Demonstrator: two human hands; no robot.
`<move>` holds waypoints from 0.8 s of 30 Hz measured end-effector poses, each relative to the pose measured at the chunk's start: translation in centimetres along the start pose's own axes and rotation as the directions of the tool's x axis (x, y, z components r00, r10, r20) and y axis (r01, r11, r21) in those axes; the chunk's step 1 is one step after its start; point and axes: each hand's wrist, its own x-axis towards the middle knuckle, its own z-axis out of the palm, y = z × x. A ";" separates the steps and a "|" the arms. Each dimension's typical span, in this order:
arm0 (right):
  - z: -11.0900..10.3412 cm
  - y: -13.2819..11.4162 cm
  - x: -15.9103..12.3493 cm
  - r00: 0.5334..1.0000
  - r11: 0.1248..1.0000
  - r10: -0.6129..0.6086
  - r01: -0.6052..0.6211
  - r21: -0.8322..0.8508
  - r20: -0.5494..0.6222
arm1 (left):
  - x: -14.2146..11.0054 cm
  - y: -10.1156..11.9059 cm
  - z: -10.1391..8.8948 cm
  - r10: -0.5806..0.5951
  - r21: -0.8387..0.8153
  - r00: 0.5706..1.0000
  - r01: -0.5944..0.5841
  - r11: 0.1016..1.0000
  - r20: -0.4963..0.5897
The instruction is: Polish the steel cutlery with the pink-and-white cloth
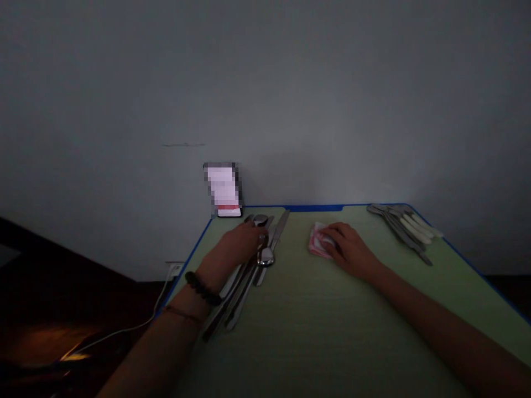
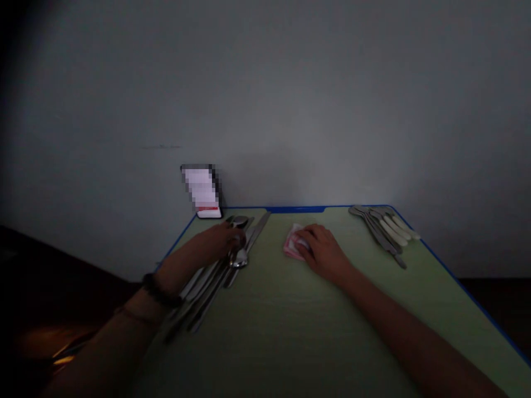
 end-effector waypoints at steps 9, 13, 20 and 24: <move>-0.1 0.0 0.0 1.000 1.000 0.012 -0.012 0.003 0.023 | -0.5 1.1 0.1 0.055 0.014 0.998 -0.055 0.998 0.022; 0.1 0.2 0.0 1.000 1.000 0.011 -0.011 0.000 0.022 | -0.3 1.6 0.1 0.085 0.018 0.996 -0.086 0.996 0.021; 0.1 0.2 0.0 1.000 1.000 -0.002 0.002 0.019 0.004 | -0.5 1.0 -0.4 -0.182 0.140 0.979 0.193 0.971 -0.088; 0.1 0.1 0.1 1.000 1.000 -0.004 0.004 0.008 0.010 | -0.8 0.5 0.0 -0.311 0.193 0.949 0.314 0.929 -0.047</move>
